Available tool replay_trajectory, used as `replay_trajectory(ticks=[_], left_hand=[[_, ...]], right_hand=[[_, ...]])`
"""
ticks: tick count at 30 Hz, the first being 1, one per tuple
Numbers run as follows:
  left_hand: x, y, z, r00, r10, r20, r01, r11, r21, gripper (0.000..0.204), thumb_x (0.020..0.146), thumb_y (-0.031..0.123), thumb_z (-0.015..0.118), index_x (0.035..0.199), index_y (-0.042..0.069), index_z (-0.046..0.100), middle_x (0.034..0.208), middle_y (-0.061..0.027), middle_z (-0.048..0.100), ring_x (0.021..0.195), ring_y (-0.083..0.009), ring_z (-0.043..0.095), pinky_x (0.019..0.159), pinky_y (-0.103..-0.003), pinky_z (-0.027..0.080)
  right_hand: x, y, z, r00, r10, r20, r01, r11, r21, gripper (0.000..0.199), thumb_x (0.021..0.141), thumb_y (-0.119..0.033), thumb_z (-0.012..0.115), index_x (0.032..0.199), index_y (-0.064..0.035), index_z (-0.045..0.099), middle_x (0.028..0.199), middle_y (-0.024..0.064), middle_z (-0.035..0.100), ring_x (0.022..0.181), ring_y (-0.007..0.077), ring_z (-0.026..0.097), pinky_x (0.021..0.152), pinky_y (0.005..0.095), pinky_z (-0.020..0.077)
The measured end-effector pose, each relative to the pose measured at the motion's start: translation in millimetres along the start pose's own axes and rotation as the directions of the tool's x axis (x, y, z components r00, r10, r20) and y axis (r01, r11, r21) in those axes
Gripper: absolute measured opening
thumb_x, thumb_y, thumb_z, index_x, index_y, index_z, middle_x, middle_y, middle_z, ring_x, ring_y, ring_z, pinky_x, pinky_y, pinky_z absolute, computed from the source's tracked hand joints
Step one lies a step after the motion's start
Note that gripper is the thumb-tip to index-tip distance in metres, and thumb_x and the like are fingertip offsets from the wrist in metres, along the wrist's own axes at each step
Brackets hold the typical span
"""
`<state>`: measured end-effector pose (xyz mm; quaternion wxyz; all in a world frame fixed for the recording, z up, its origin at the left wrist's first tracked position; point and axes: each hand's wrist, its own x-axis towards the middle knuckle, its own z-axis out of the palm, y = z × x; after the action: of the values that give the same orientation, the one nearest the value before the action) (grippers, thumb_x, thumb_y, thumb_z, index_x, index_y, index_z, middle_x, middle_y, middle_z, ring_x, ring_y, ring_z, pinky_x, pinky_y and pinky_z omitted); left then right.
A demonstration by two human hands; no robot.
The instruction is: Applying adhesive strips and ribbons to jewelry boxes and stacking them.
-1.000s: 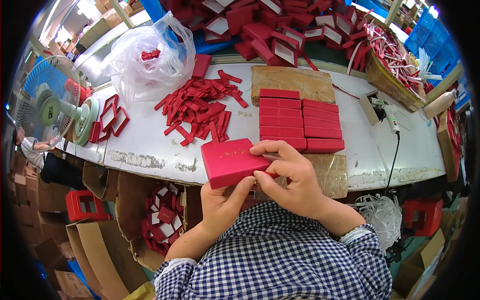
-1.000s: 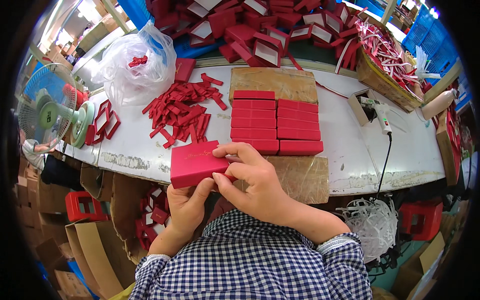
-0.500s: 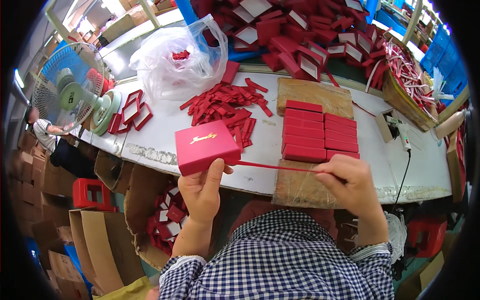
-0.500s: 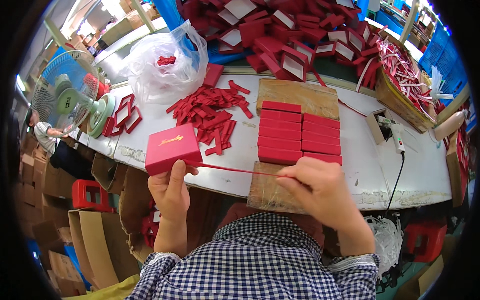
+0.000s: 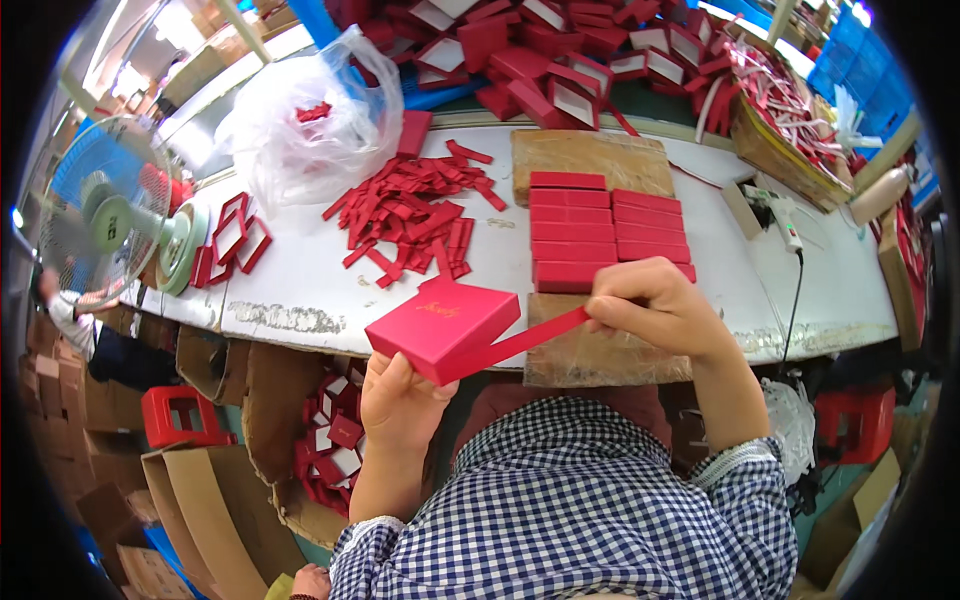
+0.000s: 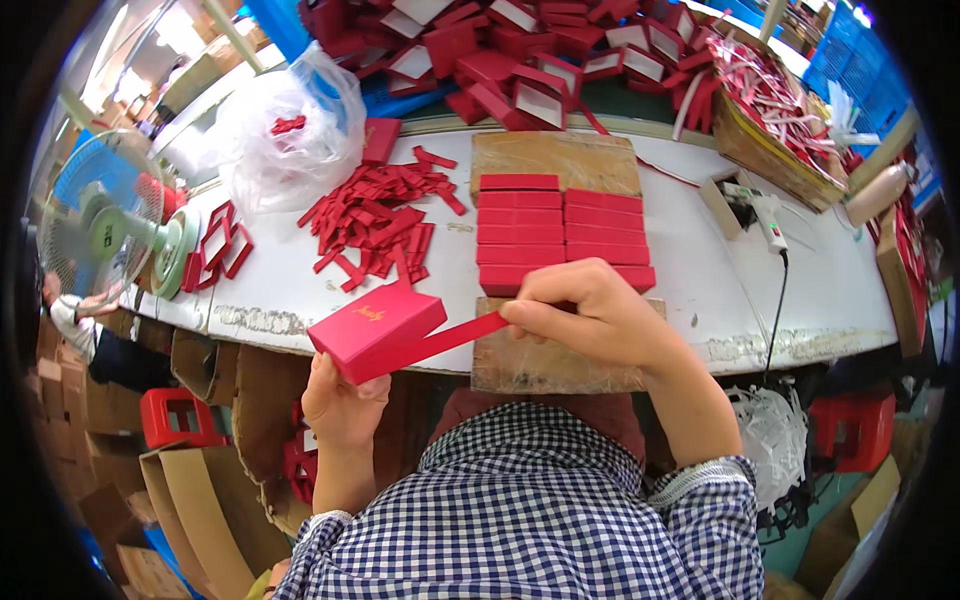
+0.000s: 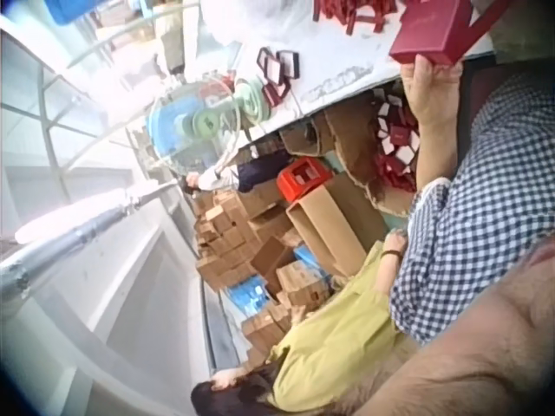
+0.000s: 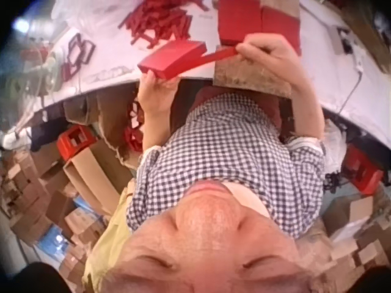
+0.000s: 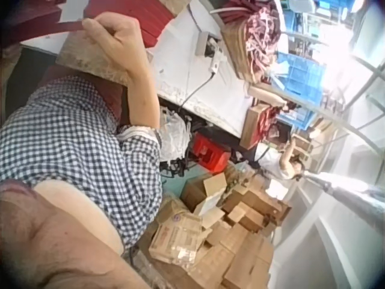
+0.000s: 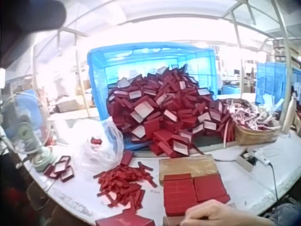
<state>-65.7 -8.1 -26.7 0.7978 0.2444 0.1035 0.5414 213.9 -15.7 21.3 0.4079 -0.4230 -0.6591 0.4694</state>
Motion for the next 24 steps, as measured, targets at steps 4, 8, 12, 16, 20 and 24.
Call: replay_trajectory(ticks=[4,8,12,16,20,24], left_hand=[[-5,-6,0,0.995,-0.099,0.023,0.100,0.992,-0.080,0.023,0.092,0.018,0.054,0.108,0.003,0.058,0.097,-0.0067,0.063,0.074,-0.0134,0.057,0.060,-0.025,0.046],[-7,-9,3,0.989,-0.130,0.066,0.139,0.979,-0.150,0.021,0.091,0.017,0.055,0.107,0.004,0.059,0.097,-0.0050,0.064,0.075,-0.0119,0.058,0.059,-0.023,0.047],[-3,-15,7,0.981,-0.154,0.118,0.173,0.969,-0.174,0.022,0.090,0.017,0.056,0.107,0.004,0.060,0.097,-0.0038,0.064,0.075,-0.0108,0.058,0.058,-0.022,0.048],[0,-19,-2,0.971,-0.174,0.163,0.207,0.955,-0.214,0.035,0.086,0.020,0.060,0.116,0.002,0.054,0.108,-0.0095,0.060,0.083,-0.0134,0.058,0.061,-0.026,0.049],[-14,-13,11,0.949,-0.314,0.038,0.315,0.925,-0.211,0.048,0.087,0.022,0.059,0.128,0.002,0.046,0.124,-0.0131,0.054,0.108,-0.0242,0.054,0.092,-0.040,0.043],[-3,-33,-1,0.941,-0.206,0.269,0.298,0.883,-0.363,0.042,0.092,0.024,0.054,0.130,0.007,0.046,0.127,-0.0074,0.053,0.117,-0.0224,0.050,0.100,-0.041,0.039]], right_hand=[[2,14,5,0.995,0.080,0.052,-0.085,0.991,0.106,0.028,0.092,-0.022,0.059,0.077,0.0010,0.065,0.065,0.0014,0.059,0.060,0.0057,0.050,0.054,0.0238,0.0385],[3,14,6,0.992,0.095,0.081,-0.104,0.988,0.116,0.030,0.092,-0.024,0.059,0.078,0.0010,0.066,0.066,0.0013,0.060,0.061,0.0063,0.051,0.055,0.0239,0.0402],[0,13,2,0.987,0.112,0.111,-0.131,0.975,0.178,0.027,0.092,-0.021,0.059,0.078,0.0018,0.065,0.070,0.0026,0.059,0.067,0.0087,0.054,0.061,0.0254,0.0438],[5,23,6,0.995,-0.044,0.090,0.026,0.982,0.189,0.024,0.090,-0.019,0.061,0.076,0.0007,0.065,0.097,0.0089,0.062,0.091,0.0142,0.059,0.078,0.0281,0.0475],[17,25,47,0.991,-0.137,0.005,0.109,0.813,0.573,0.024,0.080,-0.015,0.067,0.064,0.0001,0.056,0.114,0.0196,0.055,0.116,0.0329,0.052,0.098,0.0456,0.0399],[8,22,54,0.962,-0.159,-0.220,0.238,0.884,0.402,0.022,0.074,-0.010,0.066,0.061,0.0008,0.051,0.114,0.0216,0.055,0.112,0.0362,0.054,0.101,0.0505,0.0367]])
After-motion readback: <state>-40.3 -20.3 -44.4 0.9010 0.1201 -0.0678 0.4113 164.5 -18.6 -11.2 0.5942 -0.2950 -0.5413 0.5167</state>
